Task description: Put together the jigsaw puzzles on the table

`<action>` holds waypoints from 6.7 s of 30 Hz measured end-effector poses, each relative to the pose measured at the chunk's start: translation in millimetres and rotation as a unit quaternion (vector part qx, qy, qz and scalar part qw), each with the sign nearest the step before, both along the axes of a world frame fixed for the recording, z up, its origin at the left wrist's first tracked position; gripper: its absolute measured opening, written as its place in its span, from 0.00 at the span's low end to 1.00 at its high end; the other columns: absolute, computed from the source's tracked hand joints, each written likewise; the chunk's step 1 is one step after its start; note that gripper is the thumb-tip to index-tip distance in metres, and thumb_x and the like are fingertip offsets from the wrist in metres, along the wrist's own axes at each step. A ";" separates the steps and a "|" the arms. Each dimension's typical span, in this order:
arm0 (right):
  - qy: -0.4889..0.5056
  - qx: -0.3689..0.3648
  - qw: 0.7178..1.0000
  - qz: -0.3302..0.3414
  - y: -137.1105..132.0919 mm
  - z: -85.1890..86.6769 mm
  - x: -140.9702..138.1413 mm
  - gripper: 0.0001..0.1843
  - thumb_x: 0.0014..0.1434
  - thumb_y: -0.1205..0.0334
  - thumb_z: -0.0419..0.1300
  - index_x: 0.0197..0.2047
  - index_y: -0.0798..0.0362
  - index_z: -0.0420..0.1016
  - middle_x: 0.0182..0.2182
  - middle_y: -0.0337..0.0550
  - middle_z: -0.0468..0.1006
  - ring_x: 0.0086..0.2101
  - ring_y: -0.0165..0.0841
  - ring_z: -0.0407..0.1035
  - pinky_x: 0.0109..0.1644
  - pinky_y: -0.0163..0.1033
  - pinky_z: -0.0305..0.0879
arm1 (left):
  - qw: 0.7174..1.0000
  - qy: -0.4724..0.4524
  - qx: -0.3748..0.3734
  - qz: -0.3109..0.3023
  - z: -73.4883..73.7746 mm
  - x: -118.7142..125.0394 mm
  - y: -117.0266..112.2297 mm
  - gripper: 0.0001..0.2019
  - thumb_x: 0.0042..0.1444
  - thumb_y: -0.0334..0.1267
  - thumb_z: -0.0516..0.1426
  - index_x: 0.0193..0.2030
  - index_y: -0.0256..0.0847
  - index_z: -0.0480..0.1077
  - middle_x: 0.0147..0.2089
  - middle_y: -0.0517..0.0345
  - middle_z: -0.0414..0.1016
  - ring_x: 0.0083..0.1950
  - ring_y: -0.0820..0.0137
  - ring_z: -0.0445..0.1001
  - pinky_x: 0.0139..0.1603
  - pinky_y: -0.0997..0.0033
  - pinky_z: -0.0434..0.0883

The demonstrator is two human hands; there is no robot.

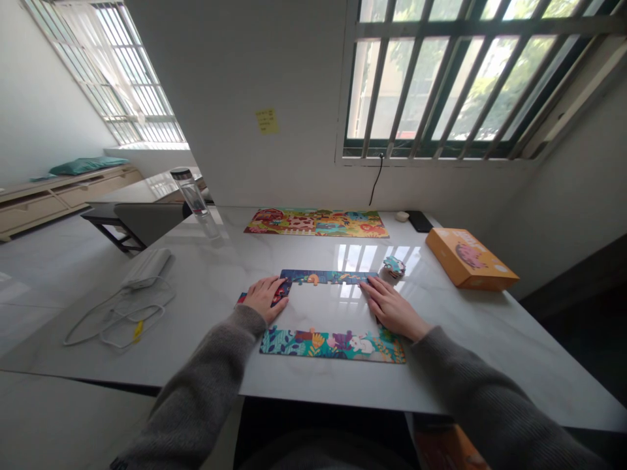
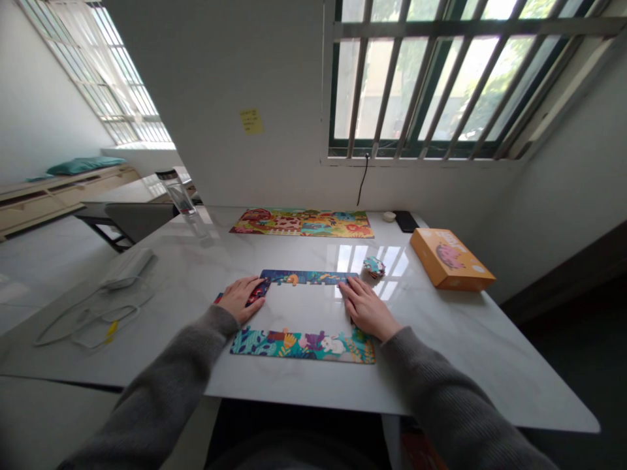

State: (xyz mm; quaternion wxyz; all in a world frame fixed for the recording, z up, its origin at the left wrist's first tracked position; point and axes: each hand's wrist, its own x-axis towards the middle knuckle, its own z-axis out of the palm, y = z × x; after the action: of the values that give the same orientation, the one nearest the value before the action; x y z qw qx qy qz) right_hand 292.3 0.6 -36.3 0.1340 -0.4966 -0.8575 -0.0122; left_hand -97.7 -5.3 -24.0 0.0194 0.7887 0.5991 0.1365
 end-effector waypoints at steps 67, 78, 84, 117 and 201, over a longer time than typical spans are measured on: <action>0.023 -0.011 0.979 0.204 18.3 34.4 -186.5 0.26 0.67 0.51 0.56 0.66 0.50 0.65 0.65 0.48 0.67 0.57 0.47 0.60 0.60 0.55 0.54 | 1.000 -0.011 -0.013 0.004 7.3 -31.0 -24.6 0.21 0.49 0.39 0.59 0.52 0.49 0.70 0.51 0.57 0.75 0.55 0.57 0.69 0.56 0.56 0.58; 0.023 -0.006 0.979 0.201 17.1 33.1 -186.9 0.25 0.68 0.52 0.55 0.65 0.50 0.65 0.65 0.48 0.66 0.57 0.48 0.60 0.61 0.56 0.53 | 0.997 -0.036 -0.026 -0.060 4.4 -36.0 -25.8 0.19 0.48 0.35 0.57 0.49 0.48 0.72 0.54 0.57 0.75 0.55 0.58 0.69 0.57 0.56 0.60; 0.015 -0.015 0.980 0.200 17.0 33.6 -187.7 0.25 0.68 0.53 0.55 0.65 0.50 0.65 0.67 0.49 0.64 0.59 0.48 0.59 0.61 0.57 0.53 | 0.997 -0.040 -0.016 -0.058 2.8 -29.1 -27.1 0.18 0.46 0.33 0.56 0.46 0.48 0.74 0.53 0.57 0.74 0.55 0.58 0.69 0.58 0.57 0.60; 0.038 -0.005 0.979 0.199 22.8 23.6 -187.9 0.21 0.67 0.65 0.51 0.62 0.52 0.67 0.65 0.46 0.66 0.57 0.47 0.59 0.59 0.55 0.54 | 0.996 -0.065 0.040 -0.055 2.9 -18.2 -19.8 0.17 0.57 0.42 0.56 0.53 0.44 0.71 0.57 0.51 0.71 0.60 0.57 0.66 0.63 0.56 0.63; 0.168 -0.028 0.976 0.135 20.9 56.6 -72.3 0.19 0.68 0.67 0.49 0.59 0.53 0.72 0.48 0.52 0.77 0.49 0.42 0.69 0.55 0.49 0.67 | 0.996 0.063 0.058 -0.021 3.0 1.4 -30.6 0.21 0.60 0.44 0.55 0.59 0.45 0.71 0.51 0.48 0.73 0.53 0.55 0.67 0.53 0.53 0.61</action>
State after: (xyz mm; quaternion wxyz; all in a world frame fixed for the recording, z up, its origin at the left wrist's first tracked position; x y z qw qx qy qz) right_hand 220.0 21.5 20.3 0.2627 -0.3745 -0.8820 0.1134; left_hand -96.2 -35.9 -20.9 -0.0614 0.8077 0.5738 0.1206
